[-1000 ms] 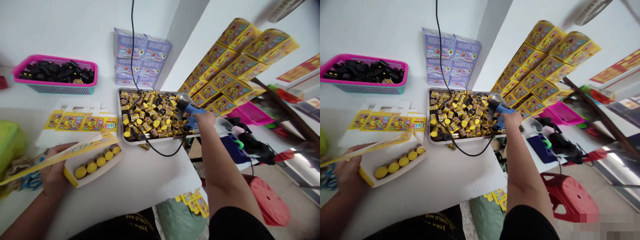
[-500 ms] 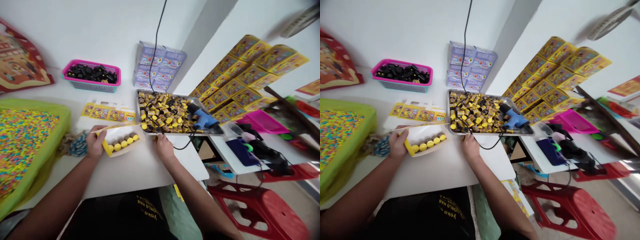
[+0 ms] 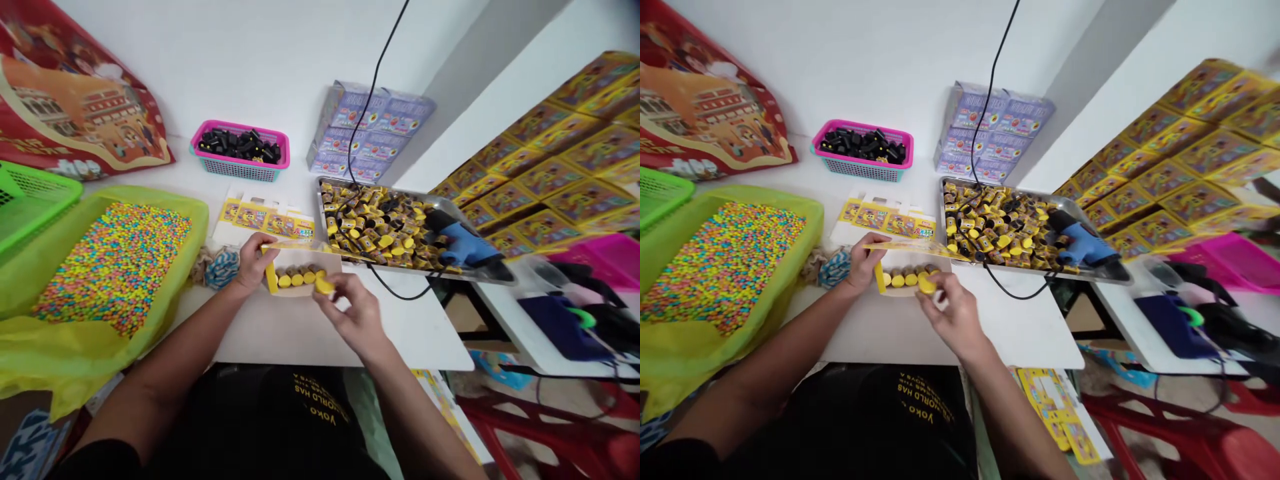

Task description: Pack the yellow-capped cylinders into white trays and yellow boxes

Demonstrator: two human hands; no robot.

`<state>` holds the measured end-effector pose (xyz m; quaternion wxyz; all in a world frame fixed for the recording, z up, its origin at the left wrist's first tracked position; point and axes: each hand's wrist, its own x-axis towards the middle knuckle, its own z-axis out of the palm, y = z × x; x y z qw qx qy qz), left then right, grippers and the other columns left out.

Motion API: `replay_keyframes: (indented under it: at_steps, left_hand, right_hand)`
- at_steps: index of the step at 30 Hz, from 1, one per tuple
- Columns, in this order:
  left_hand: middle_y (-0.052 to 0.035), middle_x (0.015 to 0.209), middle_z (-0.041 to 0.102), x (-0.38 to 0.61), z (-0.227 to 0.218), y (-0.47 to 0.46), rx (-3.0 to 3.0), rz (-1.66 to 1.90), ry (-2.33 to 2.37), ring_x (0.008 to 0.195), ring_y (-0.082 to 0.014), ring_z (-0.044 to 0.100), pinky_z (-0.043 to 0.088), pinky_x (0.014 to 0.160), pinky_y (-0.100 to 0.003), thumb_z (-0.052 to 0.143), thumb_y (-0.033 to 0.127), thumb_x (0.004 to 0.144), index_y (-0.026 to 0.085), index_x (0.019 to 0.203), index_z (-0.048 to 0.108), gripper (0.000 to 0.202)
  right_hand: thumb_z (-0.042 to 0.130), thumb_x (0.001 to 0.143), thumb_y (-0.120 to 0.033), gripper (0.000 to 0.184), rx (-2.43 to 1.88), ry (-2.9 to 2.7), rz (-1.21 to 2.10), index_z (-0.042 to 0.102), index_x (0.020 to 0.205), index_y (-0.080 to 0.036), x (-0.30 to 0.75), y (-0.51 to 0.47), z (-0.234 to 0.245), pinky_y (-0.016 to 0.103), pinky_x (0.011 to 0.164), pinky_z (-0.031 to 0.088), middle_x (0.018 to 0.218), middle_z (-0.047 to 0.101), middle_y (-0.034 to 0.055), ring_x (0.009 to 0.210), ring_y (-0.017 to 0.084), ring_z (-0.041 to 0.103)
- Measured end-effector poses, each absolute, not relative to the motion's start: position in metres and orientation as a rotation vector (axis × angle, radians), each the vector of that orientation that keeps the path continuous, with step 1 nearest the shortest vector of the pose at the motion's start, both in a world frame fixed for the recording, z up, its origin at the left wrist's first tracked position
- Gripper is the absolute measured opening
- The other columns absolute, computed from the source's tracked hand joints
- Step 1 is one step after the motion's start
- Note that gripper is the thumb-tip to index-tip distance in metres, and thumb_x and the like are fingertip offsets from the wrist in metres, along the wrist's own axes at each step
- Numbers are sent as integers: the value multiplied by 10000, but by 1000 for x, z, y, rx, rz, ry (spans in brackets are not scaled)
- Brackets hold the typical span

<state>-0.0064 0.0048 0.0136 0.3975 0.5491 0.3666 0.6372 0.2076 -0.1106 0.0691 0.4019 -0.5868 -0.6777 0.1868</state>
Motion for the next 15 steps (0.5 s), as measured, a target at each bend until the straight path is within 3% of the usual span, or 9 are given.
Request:
replay_keyframes:
  at_steps: [4, 8, 15]
  left_hand:
    - [-79, 935, 700, -15, 10, 5, 1456, 1595, 874, 895, -254, 644, 486, 838, -380, 722, 635, 734, 195, 909, 704, 474]
    - [-86, 949, 685, -19, 7, 4, 1470, 1601, 832, 887, -253, 637, 494, 830, -383, 701, 677, 730, 204, 949, 704, 521]
    - [-97, 1015, 680, -16, 2, 3, 1487, 1592, 779, 948, -273, 645, 491, 861, -396, 731, 610, 722, 212, 986, 710, 478]
  right_hand:
    - [682, 794, -278, 192, -1594, -1822, 484, 659, 973, -210, 149, -62, 57, 375, 815, 567, 929, 740, 83, 833, 238, 692]
    - [614, 787, -136, 314, -1456, -1901, 698, 678, 1083, -217, 125, -30, 42, 401, 939, 554, 1099, 738, 72, 1011, 253, 698]
    - [569, 876, -163, 358, -1376, -1899, 732, 675, 1205, -259, 127, -42, 31, 467, 1036, 510, 1145, 745, 46, 1158, 277, 659]
